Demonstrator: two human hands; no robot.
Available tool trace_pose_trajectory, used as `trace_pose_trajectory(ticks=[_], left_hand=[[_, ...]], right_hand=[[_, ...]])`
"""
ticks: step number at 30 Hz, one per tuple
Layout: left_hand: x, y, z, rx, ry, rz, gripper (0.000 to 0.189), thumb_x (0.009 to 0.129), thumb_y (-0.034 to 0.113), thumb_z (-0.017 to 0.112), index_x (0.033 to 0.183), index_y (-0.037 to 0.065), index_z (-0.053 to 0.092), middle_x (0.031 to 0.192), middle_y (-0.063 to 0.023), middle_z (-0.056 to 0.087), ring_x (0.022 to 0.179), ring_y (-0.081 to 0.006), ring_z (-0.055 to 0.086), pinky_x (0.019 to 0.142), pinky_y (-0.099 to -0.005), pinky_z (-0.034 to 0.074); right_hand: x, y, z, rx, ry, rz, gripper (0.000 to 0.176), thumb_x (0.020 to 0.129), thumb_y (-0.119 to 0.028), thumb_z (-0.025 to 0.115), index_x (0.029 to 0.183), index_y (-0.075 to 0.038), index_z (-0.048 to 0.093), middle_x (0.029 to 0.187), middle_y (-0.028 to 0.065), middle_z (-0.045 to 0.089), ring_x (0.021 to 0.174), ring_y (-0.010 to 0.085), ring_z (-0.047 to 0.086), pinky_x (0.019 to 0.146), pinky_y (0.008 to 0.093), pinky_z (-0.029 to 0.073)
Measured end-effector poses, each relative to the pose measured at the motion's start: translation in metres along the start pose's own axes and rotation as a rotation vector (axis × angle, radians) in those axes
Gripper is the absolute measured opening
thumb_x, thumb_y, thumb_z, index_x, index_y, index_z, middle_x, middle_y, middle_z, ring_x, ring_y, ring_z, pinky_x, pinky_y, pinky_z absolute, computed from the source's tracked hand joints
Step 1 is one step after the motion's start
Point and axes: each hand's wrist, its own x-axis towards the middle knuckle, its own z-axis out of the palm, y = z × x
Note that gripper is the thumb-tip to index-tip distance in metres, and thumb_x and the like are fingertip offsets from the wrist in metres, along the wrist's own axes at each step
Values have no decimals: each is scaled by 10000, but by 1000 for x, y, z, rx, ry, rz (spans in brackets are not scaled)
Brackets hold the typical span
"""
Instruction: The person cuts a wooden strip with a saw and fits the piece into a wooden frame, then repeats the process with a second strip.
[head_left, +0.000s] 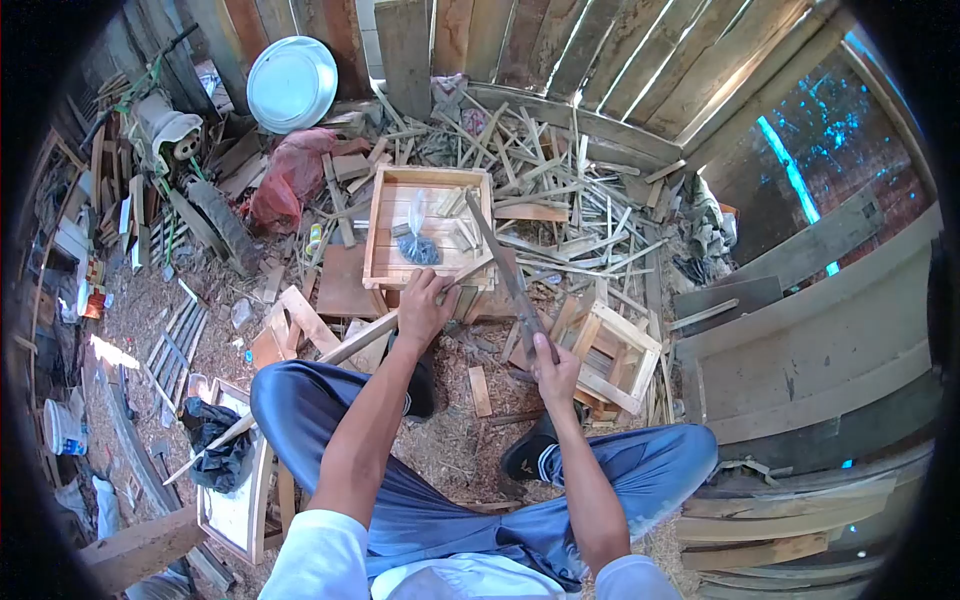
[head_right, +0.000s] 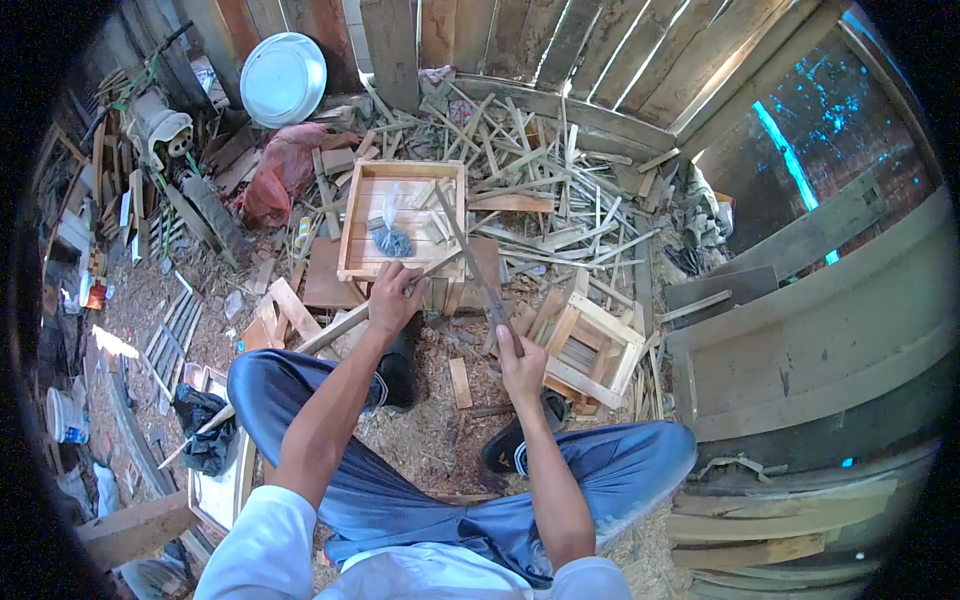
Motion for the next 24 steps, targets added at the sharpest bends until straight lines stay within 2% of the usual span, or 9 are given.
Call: trace_pose_trajectory(ticks=[1,5,7,11,12,17,19,20,24], left_hand=[[0,-1,0,-5,-3,0,137,755,116,731,855,52,664,812,-87,562,822,-275,559,732,-386,483],[1,0,1,22,16,38,134,755,112,728,847,49,653,814,-95,559,816,-287,556,729,-392,479],[1,0,5,37,18,64,127,759,110,725,840,50,647,809,-98,558,811,-291,554,725,-394,478],[2,1,2,39,13,32,145,752,117,732,832,48,632,798,-97,557,803,-299,555,715,-403,476],[2,1,2,55,2,33,152,747,119,736,826,47,629,794,-95,556,798,-298,554,710,-400,475],[3,4,7,98,34,67,165,730,128,747,790,43,620,770,-95,548,759,-289,544,679,-396,469],[3,6,9,123,22,59,172,725,131,752,788,42,620,770,-95,546,757,-288,544,673,-396,468],[3,6,8,135,23,48,178,719,133,756,786,41,619,769,-96,543,754,-287,544,667,-395,467],[3,8,9,174,4,51,187,713,136,763,786,40,619,757,-95,532,759,-285,547,663,-394,465]], right_hand=[[3,-2,4,37,13,-5,524,903,-419,649,593,-3,575,502,-41,449,486,54,408,444,277,298],[15,-25,24,41,48,-121,531,900,-426,650,594,-1,560,495,-40,429,484,60,398,446,287,294],[22,-42,28,-93,-30,-221,526,899,-424,649,615,12,578,490,-32,423,485,66,401,448,301,301],[38,-38,41,-137,-68,-294,512,874,-441,664,644,13,612,471,28,416,481,92,401,455,337,326],[35,-47,41,-120,-76,-249,503,863,-442,671,653,12,616,462,63,422,471,106,411,457,350,336],[42,-43,63,34,-33,-260,493,867,-434,663,677,20,630,466,80,445,464,123,423,463,365,351],[44,-47,68,96,-46,-208,487,870,-437,657,697,18,649,481,100,476,472,126,448,469,366,360],[46,-48,66,40,-75,-182,485,870,-444,651,726,19,669,500,133,513,470,152,501,478,377,376],[50,-52,76,122,-60,-148,488,866,-453,652,744,19,680,514,156,536,470,202,551,486,388,394]])
